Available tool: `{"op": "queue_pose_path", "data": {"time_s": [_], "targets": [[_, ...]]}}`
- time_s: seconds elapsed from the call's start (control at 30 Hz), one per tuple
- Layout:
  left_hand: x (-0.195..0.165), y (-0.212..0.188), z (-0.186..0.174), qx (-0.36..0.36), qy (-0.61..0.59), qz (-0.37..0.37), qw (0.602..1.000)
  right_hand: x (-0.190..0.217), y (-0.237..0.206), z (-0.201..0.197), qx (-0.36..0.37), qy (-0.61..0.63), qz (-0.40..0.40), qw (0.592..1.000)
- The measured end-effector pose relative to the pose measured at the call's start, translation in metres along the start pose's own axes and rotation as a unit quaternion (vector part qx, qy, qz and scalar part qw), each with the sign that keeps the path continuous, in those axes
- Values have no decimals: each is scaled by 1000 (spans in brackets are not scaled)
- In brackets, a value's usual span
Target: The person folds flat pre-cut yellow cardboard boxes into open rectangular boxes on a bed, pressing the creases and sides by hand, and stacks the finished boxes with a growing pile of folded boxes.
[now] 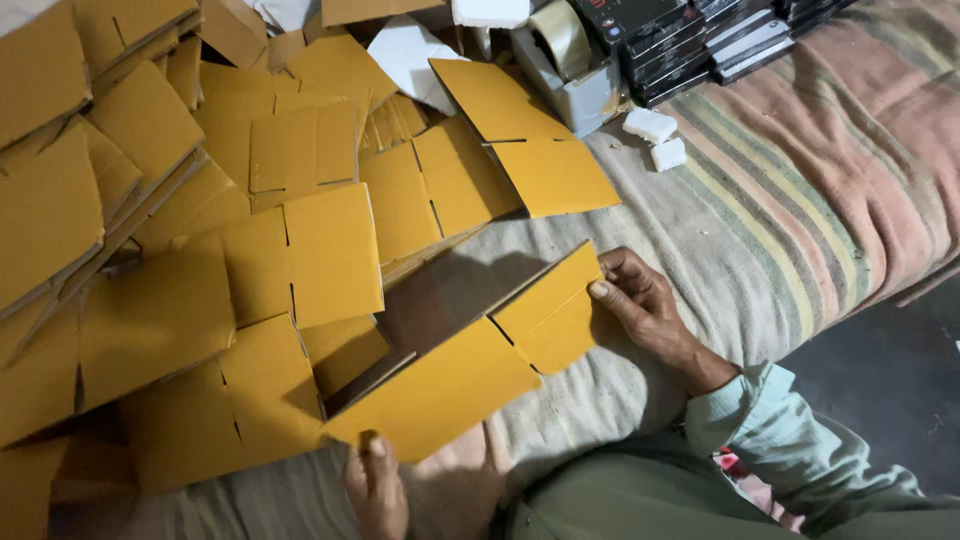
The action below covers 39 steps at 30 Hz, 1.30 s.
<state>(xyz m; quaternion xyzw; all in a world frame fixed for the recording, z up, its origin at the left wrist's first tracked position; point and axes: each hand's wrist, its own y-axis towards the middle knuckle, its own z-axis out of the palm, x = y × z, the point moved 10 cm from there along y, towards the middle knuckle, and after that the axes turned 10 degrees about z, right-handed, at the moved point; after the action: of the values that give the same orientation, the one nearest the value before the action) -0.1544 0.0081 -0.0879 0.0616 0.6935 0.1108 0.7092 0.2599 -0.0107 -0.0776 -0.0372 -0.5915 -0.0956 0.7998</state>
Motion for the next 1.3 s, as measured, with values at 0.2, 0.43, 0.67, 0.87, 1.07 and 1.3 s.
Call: {"op": "queue_pose_path", "data": {"time_s": [0.2, 0.43, 0.67, 0.87, 1.07, 1.3], "targets": [[23, -8, 0, -122, -254, -45, 958, 26, -2, 31, 52, -31, -70, 996], [10, -10, 12, -207, -227, 47, 950, 43, -17, 103, 133, -87, -51, 986], [-43, 2, 40, -100, -127, 200, 966, 43, -9, 97, 77, -114, -68, 988], [-56, 5, 36, -123, -167, 216, 954, 29, -27, 65, 21, 17, -83, 996], [-19, 1, 38, -116, -259, 211, 935, 20, -61, 85, 121, -323, -139, 928], [-24, -3, 51, -10, -143, 236, 961, 9, -22, 78, 138, -362, -70, 919]]}}
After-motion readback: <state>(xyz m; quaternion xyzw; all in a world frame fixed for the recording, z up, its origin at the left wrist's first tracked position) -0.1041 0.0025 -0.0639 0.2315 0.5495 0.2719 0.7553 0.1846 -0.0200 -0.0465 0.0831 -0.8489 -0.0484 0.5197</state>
